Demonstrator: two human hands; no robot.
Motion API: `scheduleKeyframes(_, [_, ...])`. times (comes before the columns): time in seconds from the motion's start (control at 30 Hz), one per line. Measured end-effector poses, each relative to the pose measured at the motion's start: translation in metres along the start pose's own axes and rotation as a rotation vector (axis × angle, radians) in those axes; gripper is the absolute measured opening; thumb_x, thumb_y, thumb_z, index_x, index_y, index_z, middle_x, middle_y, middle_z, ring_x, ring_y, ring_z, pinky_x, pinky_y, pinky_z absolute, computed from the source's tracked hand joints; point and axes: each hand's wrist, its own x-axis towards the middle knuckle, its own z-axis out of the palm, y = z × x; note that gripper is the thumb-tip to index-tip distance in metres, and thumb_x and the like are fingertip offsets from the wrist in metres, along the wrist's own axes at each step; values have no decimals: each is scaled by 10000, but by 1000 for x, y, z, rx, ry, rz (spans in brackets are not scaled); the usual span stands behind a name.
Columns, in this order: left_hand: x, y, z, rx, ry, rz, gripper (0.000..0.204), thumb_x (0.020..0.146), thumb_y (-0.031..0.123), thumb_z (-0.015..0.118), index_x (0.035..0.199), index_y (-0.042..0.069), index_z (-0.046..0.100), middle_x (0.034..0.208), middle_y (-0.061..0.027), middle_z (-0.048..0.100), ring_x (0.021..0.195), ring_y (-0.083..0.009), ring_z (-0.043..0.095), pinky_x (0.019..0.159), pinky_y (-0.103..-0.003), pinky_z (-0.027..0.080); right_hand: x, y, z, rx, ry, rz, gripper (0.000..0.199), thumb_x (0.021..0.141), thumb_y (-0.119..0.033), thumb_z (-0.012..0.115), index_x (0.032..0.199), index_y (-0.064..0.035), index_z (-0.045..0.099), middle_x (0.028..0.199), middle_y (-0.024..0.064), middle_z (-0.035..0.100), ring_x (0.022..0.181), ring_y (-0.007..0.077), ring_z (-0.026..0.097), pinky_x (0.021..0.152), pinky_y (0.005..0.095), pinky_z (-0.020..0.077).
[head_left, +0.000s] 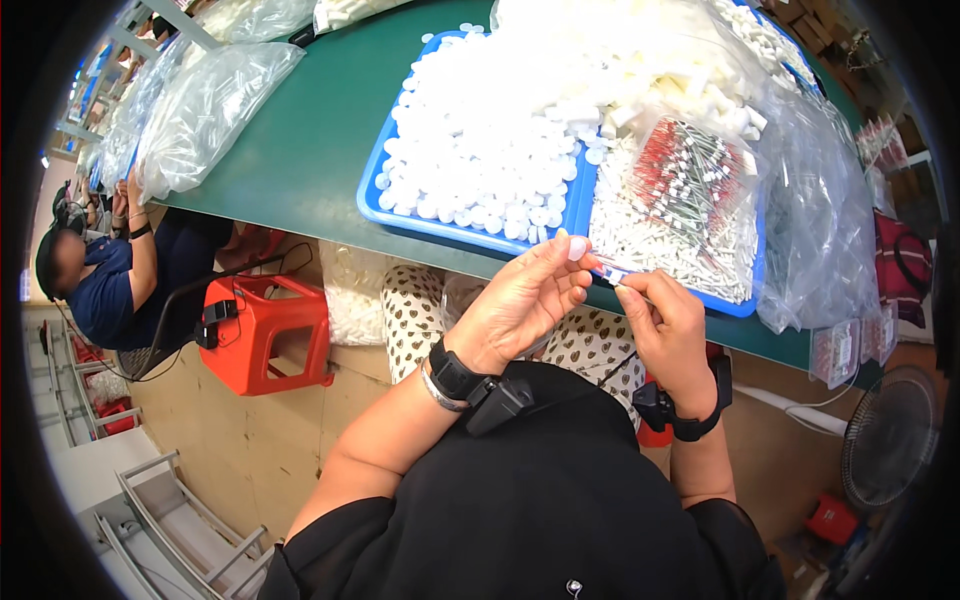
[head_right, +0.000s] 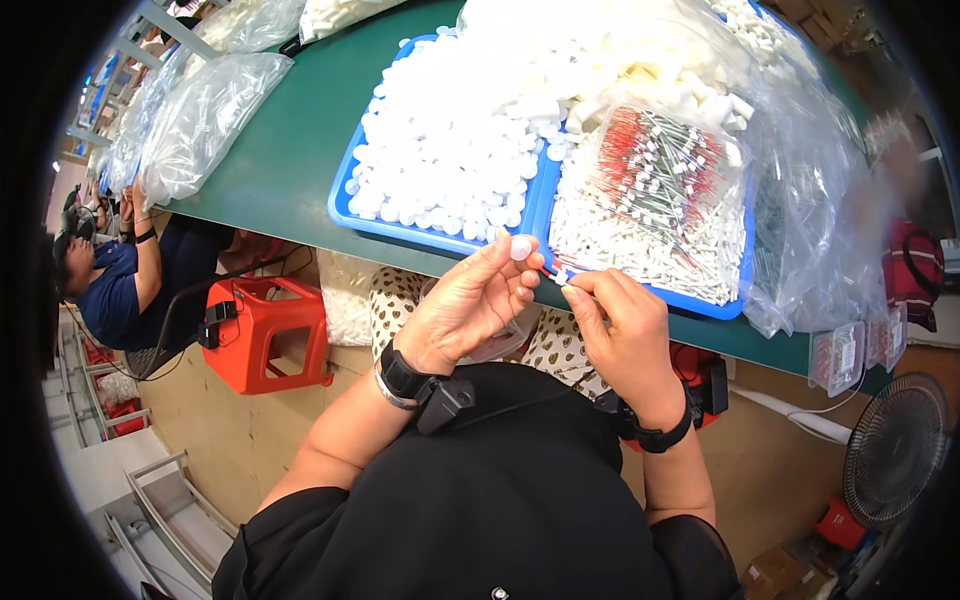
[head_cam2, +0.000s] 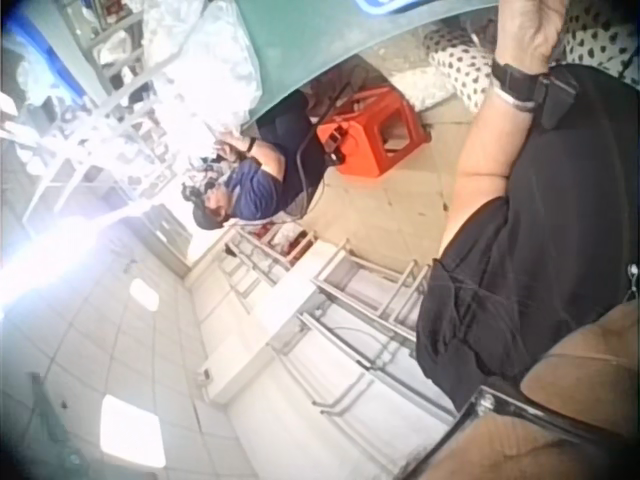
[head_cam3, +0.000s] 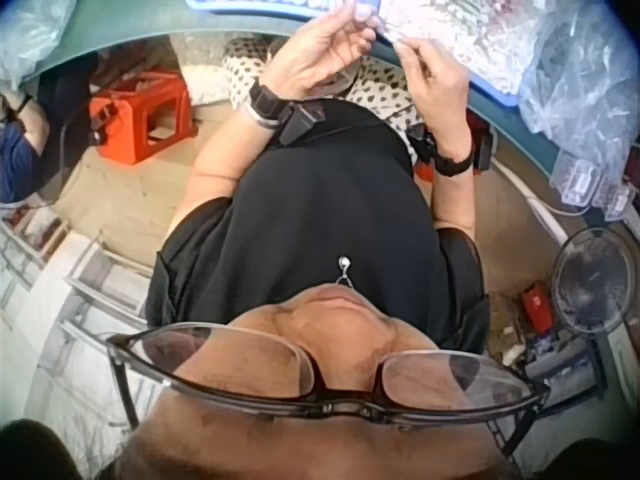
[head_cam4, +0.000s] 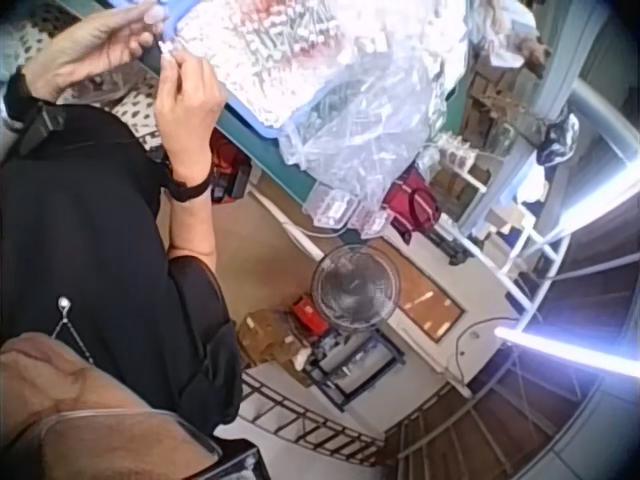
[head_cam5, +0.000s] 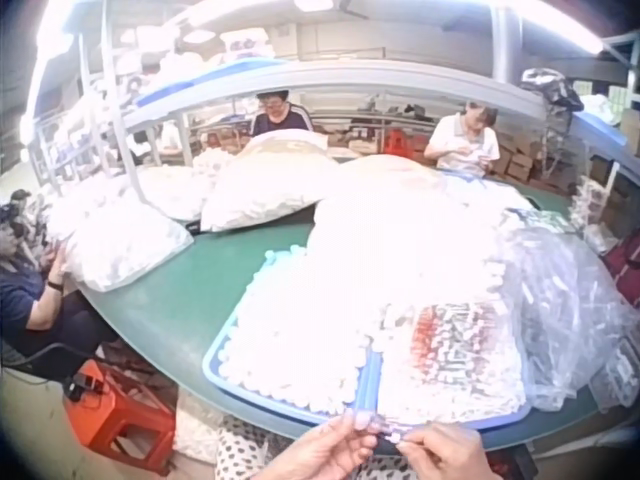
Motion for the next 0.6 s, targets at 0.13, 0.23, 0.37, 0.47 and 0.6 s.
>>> scheduleKeyframes(0.13, [0,-2,0,-32,6,-20,268,996,286,587,1121,49,600,1002,-35,626,864,-103,578,757,-244,482,0,3,0,8,-36,-1,91,901,-68,665,872,13,635,709,106,601,562,225,546,527,323,425])
scheduleKeyframes(0.23, [-1,-3,0,-22,8,-30,270,994,291,589,1112,49,612,994,-24,628,855,-99,575,739,-240,472,-3,6,2,53,-24,66,99,910,-76,658,870,12,634,683,102,592,543,201,533,516,315,413])
scheduleKeyframes(0.37, [-3,-3,3,75,41,1,258,990,272,600,1114,47,625,981,-17,630,841,-90,573,742,-240,474,-4,6,-2,84,-36,194,106,916,-83,655,863,6,635,633,87,572,504,164,501,490,301,384])
scheduleKeyframes(0.47, [-3,-4,3,150,58,27,245,981,247,616,1121,46,630,963,-7,635,829,-77,575,744,-235,477,-5,7,-1,74,-14,172,94,908,-78,660,857,-2,638,612,76,558,486,159,480,474,294,367])
scheduleKeyframes(0.6, [-1,-7,4,245,99,47,231,973,215,628,1127,43,635,943,5,640,817,-64,580,751,-224,480,-4,4,-3,-40,-15,28,84,886,-70,674,837,-13,637,632,85,580,500,194,512,494,319,390])
